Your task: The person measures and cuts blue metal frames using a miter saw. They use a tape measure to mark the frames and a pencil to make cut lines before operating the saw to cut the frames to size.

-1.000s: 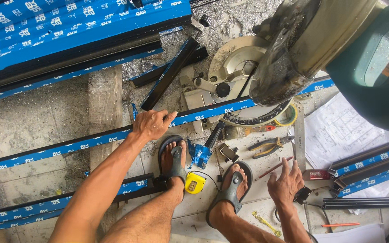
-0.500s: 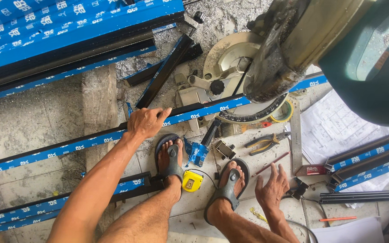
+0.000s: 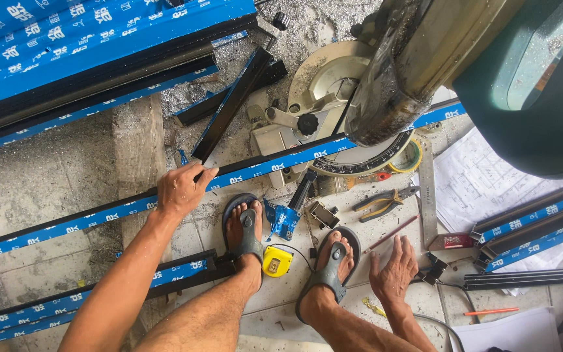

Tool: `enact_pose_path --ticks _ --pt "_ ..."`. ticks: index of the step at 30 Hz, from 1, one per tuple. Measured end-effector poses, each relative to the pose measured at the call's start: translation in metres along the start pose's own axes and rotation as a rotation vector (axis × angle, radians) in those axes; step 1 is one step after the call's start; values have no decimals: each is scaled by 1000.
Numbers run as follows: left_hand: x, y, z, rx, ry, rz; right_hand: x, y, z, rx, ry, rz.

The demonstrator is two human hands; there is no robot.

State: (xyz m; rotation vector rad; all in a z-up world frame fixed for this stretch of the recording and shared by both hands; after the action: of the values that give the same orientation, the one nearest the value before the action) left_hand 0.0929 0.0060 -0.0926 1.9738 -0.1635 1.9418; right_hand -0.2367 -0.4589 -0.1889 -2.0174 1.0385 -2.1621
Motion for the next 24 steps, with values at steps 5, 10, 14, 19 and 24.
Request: enact_pose_path --ticks 5,10,14,19,24 --pt "2 2 -5 -60 74 -10 -2 3 0 -22 -23 -11" --pt "4 4 -12 -109 97 29 -2 2 3 -15 -6 -21" --pt "22 17 -22 -236 256 179 -6 1 5 -17 0 -45" --pt "-1 15 -31 -257 263 301 11 0 3 -55 56 -37" --pt "-13 3 -39 -157 80 313 13 -2 6 -22 2 32"
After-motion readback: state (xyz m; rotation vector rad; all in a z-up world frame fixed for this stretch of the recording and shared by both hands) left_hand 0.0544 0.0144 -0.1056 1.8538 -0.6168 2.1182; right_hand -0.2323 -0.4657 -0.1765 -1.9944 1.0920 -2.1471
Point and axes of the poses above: each hand's wrist, its own z-axis towards the middle knuckle, its own x-axis out of the back of the hand, y = z × x, the point moved 7 cm from there along z, towards the middle knuckle, and after that the axes turned 12 degrees about z, right-handed, at the moved point
